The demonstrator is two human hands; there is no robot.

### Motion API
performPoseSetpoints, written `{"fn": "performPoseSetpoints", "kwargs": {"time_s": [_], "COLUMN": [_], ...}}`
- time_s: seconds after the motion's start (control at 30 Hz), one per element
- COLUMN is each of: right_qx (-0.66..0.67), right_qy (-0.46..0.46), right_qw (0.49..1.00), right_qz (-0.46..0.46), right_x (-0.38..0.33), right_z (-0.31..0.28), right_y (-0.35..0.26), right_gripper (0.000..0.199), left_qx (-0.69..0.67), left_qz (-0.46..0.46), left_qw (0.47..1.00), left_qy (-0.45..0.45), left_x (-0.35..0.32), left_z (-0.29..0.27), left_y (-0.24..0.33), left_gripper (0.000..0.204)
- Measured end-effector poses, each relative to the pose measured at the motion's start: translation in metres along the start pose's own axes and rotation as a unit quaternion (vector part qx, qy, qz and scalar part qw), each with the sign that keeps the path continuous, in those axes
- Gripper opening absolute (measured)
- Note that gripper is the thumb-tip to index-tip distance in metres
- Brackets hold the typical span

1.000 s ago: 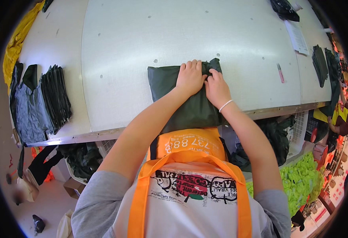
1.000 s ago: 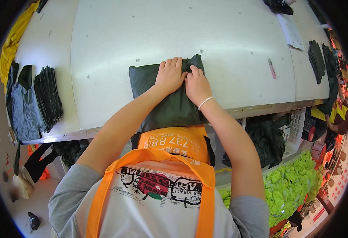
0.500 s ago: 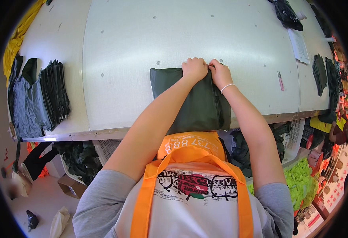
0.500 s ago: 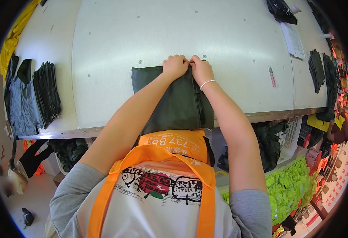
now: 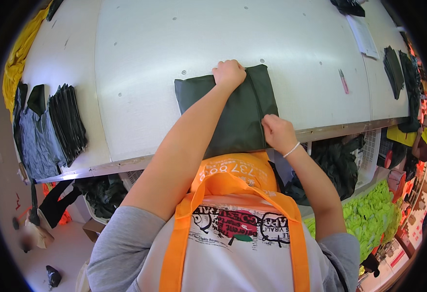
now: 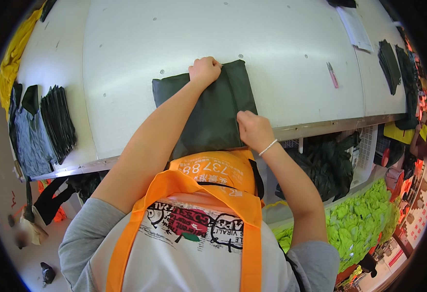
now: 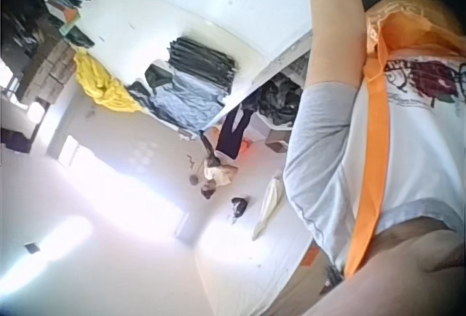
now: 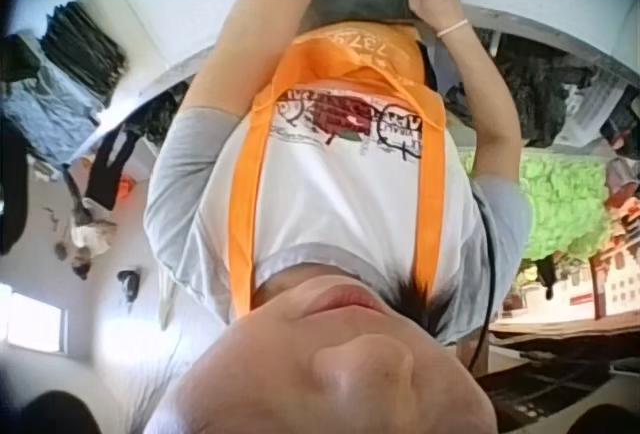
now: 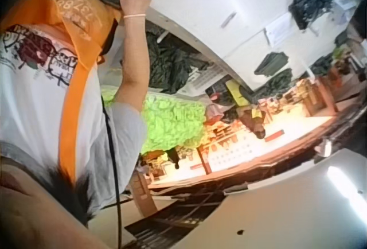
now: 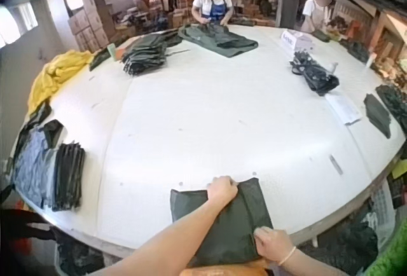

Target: The person unfolds a dark green jacket on a white table, smooths it out, and folds it into a compact rectangle. The person then places the folded jacket into a white plastic basket under the table.

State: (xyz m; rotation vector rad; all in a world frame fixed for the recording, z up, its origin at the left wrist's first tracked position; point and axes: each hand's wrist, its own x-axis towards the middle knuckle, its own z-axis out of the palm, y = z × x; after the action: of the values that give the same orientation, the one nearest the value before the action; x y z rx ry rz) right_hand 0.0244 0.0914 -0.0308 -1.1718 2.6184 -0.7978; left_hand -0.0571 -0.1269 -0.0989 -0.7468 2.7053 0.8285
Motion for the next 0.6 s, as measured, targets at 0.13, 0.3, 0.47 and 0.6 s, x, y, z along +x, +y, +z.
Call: {"fn": "performPoseSetpoints", "kwargs": {"time_s": [0.13, 0.3, 0.47, 0.6], "right_qx": [-0.03, 0.01, 0.392, 0.824], "right_qy": [-0.068, -0.057, -0.038, 0.061], "right_qw": [0.997, 0.998, 0.862, 0.455], "right_qz": [-0.01, 0.022, 0.319, 0.333], "right_x": [-0.051, -0.088, -0.077, -0.044], "right_z": [-0.003, 0.011, -0.018, -0.075], "right_y": [-0.012, -0.01, 0.015, 0.025], "right_gripper": [0.004, 0.007, 0.036, 0.069], "left_qx": [0.015, -0.031, -0.061, -0.031], "left_qz": [0.018, 0.018, 0.325, 0.421], "left_qw": [1.0, 0.999, 0.918, 0.904], "left_qy": [0.009, -0.011, 0.217, 0.074], "left_x": [-0.004, -0.006, -0.08, -0.208], "left_z": [0.004, -0.008, -0.091, -0.149], "left_y": [0.0, 0.005, 0.066, 0.111], "left_gripper": [0.021, 0.021, 0.015, 0.019]}}
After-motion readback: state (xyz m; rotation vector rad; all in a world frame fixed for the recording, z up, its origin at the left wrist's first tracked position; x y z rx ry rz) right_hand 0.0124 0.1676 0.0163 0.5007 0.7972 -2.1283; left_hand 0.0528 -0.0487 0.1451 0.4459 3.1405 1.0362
